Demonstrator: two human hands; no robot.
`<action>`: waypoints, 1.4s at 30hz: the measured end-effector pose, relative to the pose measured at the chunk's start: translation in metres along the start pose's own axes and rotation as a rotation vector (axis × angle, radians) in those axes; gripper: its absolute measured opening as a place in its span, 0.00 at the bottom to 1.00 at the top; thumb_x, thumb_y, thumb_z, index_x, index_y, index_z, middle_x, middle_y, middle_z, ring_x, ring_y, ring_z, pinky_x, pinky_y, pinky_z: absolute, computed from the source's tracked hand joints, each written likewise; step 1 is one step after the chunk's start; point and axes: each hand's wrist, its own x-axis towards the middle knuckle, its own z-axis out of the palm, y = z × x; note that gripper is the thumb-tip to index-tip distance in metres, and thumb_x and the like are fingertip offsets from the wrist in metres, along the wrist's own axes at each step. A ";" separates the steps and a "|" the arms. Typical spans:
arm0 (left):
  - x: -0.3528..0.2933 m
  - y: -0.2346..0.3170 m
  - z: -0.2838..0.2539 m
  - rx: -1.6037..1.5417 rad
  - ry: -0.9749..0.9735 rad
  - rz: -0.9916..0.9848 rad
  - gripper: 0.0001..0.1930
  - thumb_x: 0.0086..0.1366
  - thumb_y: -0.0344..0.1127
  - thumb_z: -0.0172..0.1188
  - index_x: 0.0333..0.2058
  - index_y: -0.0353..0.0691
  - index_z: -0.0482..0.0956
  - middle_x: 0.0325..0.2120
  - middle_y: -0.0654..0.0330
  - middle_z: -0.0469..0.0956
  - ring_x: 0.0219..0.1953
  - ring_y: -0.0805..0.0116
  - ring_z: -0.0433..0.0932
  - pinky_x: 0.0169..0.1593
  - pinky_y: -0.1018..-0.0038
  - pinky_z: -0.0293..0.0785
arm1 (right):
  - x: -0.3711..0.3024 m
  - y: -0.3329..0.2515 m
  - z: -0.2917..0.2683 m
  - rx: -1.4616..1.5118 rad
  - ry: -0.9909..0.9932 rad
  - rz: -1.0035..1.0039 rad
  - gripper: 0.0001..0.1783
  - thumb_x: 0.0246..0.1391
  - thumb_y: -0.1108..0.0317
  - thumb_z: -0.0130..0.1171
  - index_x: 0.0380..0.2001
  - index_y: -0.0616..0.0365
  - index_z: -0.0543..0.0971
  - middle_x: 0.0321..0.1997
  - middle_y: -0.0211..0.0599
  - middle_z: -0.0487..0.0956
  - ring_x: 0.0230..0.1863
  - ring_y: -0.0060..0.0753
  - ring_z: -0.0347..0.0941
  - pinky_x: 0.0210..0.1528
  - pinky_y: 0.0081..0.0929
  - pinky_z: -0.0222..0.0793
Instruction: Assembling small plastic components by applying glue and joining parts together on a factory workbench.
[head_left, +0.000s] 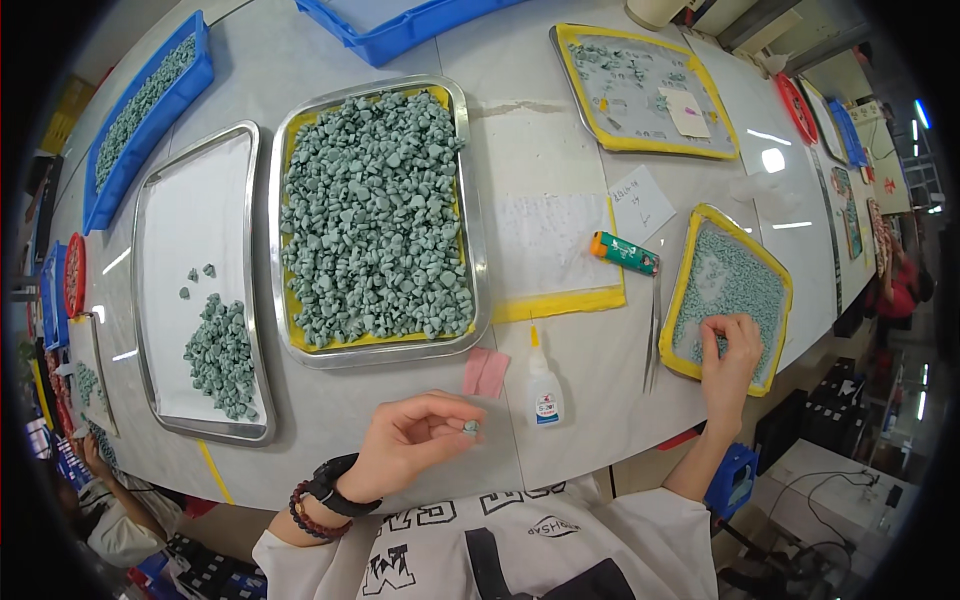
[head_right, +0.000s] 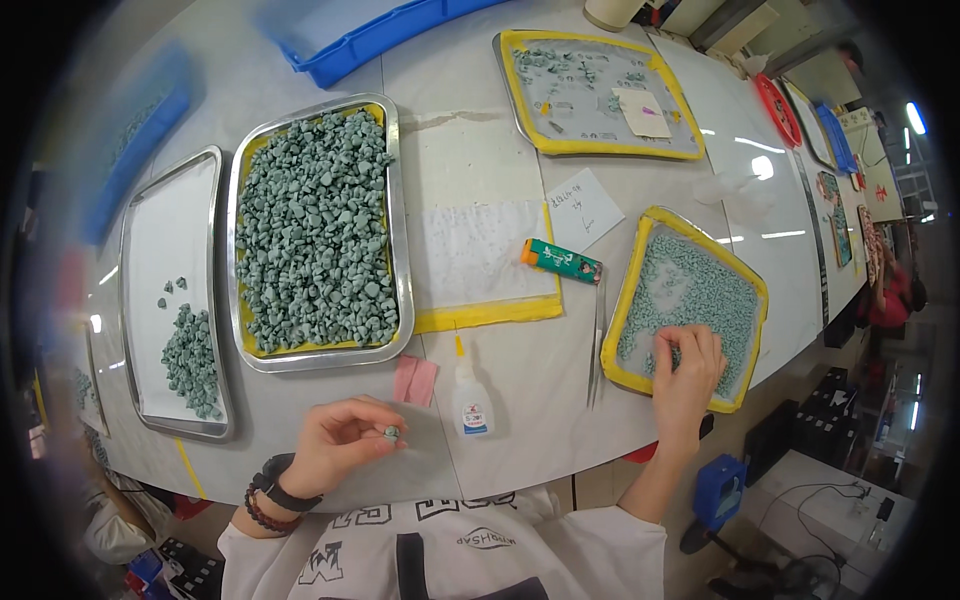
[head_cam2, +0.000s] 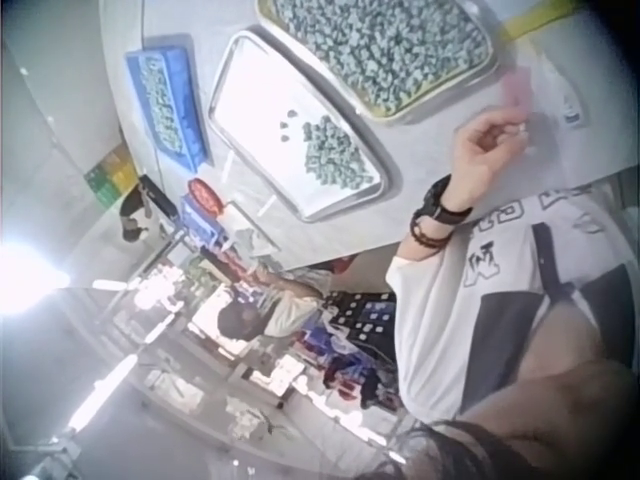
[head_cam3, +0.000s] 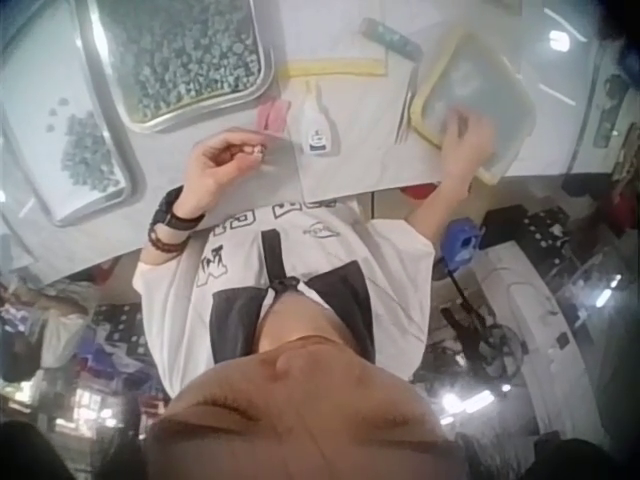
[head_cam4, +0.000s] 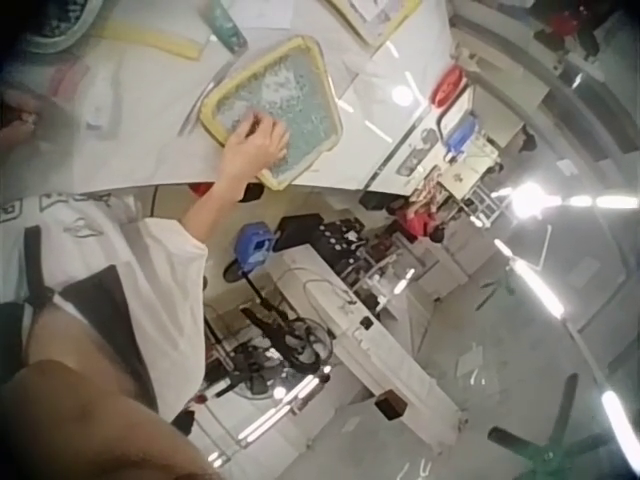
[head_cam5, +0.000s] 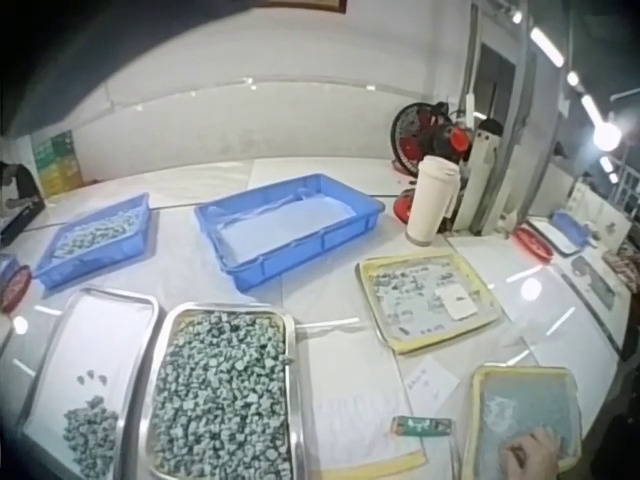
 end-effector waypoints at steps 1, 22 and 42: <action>-0.001 0.001 0.001 -0.002 0.005 -0.019 0.13 0.56 0.15 0.55 0.40 0.30 0.76 0.40 0.55 0.75 0.41 0.70 0.76 0.47 0.72 0.76 | 0.000 0.002 0.001 -0.018 -0.045 0.008 0.03 0.45 0.77 0.58 0.26 0.60 0.74 0.29 0.35 0.70 0.35 0.36 0.67 0.41 0.31 0.58; -0.001 0.000 0.001 0.001 -0.022 -0.078 0.13 0.56 0.16 0.56 0.41 0.32 0.76 0.39 0.57 0.75 0.41 0.71 0.76 0.48 0.72 0.76 | 0.002 0.002 -0.014 -0.014 -0.030 -0.024 0.06 0.39 0.77 0.63 0.25 0.61 0.77 0.31 0.37 0.69 0.37 0.38 0.66 0.40 0.31 0.61; -0.001 0.004 0.001 -0.009 -0.019 -0.107 0.13 0.57 0.17 0.55 0.42 0.31 0.76 0.40 0.56 0.76 0.39 0.74 0.76 0.46 0.74 0.76 | 0.004 0.000 -0.007 0.003 0.007 -0.141 0.05 0.38 0.80 0.62 0.23 0.63 0.77 0.27 0.37 0.70 0.33 0.38 0.67 0.37 0.33 0.61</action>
